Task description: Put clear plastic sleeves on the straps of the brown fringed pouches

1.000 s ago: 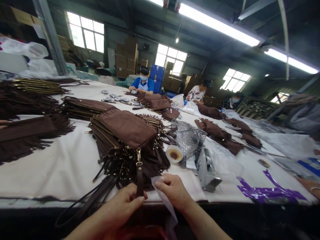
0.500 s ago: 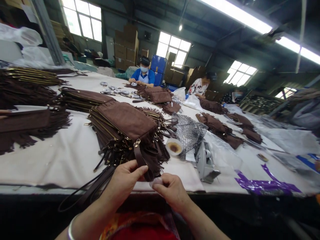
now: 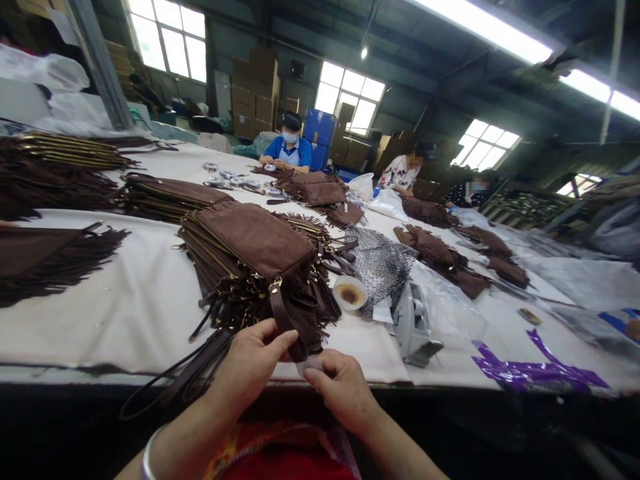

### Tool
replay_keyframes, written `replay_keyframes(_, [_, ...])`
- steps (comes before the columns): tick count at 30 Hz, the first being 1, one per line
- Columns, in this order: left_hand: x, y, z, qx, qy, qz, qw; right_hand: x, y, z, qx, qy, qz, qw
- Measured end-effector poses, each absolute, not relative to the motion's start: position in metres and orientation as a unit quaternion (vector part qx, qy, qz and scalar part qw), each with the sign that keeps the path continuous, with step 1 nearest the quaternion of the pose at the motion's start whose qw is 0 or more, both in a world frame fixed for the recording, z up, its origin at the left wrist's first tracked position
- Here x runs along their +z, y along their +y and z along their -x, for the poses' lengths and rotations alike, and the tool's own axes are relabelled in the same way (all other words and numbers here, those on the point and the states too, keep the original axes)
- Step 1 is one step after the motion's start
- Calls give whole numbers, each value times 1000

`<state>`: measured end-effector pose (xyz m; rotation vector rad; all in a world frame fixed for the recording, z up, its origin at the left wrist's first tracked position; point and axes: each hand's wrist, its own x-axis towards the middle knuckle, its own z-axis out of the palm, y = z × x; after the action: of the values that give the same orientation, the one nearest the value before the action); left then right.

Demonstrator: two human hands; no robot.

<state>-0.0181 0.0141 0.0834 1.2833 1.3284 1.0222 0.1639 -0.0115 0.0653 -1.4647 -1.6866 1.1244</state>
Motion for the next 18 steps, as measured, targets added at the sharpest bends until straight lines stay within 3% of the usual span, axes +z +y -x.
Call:
replay_keyframes(11, [89,7,13,423,521,-500,548,67,-7,-158,482,-604,529,351])
replay_keyframes(18, [77,14,21,400,455,-386,696,72,-2,-147,510,-599,510,348])
